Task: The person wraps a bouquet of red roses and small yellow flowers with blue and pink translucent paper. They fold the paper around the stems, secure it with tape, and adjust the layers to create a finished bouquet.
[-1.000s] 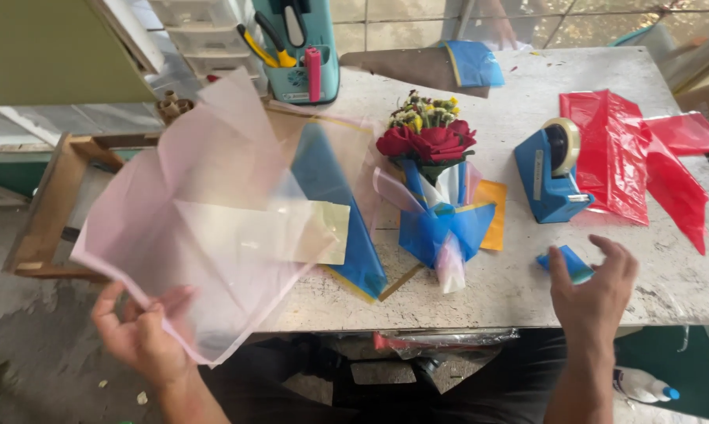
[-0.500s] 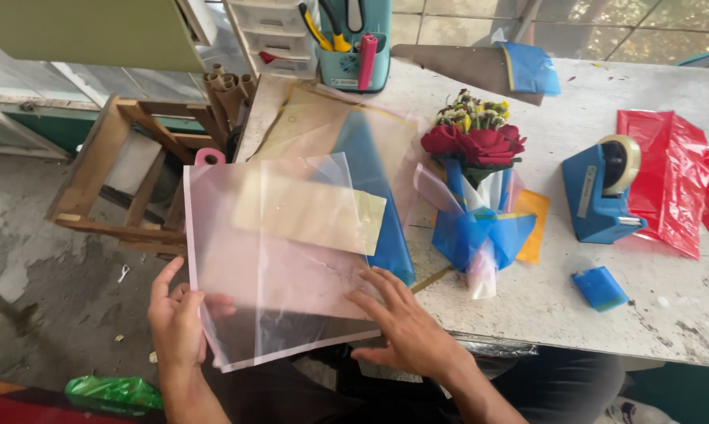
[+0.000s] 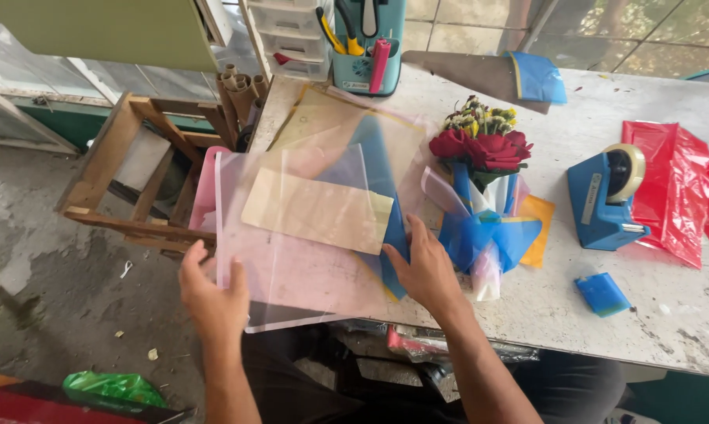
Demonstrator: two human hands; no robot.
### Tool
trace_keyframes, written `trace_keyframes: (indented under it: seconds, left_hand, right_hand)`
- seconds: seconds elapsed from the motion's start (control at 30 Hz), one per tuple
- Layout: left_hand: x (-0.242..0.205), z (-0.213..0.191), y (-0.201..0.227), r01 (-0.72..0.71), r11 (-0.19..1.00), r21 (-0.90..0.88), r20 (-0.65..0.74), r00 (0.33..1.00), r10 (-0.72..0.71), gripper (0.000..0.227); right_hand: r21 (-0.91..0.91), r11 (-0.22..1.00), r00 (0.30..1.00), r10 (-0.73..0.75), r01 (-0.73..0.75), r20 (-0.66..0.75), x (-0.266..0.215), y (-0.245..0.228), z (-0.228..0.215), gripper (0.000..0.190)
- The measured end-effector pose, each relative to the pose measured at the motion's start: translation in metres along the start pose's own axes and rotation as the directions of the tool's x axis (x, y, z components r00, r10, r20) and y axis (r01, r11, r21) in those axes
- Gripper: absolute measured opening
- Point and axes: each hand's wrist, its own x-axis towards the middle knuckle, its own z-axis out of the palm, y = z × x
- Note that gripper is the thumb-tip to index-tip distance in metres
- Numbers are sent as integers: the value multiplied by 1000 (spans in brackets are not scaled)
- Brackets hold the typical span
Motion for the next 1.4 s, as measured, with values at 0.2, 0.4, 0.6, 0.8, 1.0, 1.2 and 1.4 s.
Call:
trace_keyframes:
  seconds: [0.2,0.4,0.6,0.8,1.0,1.2,1.4]
  left_hand:
    - [-22,37,46,-324,795,513,317,932,176,75]
    - [-41,60,31,-450,726,520,516,843,153,91]
    - [-34,57,41,-481,715,508,561,814,149,90]
    - [-23,57,51,-477,728,493,670,742,33,99]
    - [-3,75,45,-570,710,413,757,648,80,103]
    - [19,101,24,-646,704,295,775,593,220,104]
    - [6,61,93,-627,773,-98,351,705,617,76]
  right_hand:
    - [53,979,972,189,-198,138,14,-7,-7,67]
    - [139,990,998,22,-30,61,78,-3,-1,77]
    - [124,983,987,122,-135,108,118,-5,26,66]
    - [157,939,928,-255,305,-272,103,-74,-32,40]
    - [-9,866,678,-397,499,-618,54,-101,-145,34]
    - [-31,870,472,-297,493,-830,-32,-3,-219,28]
    - [413,909,665,343,-56,-664,-90,6,-194,47]
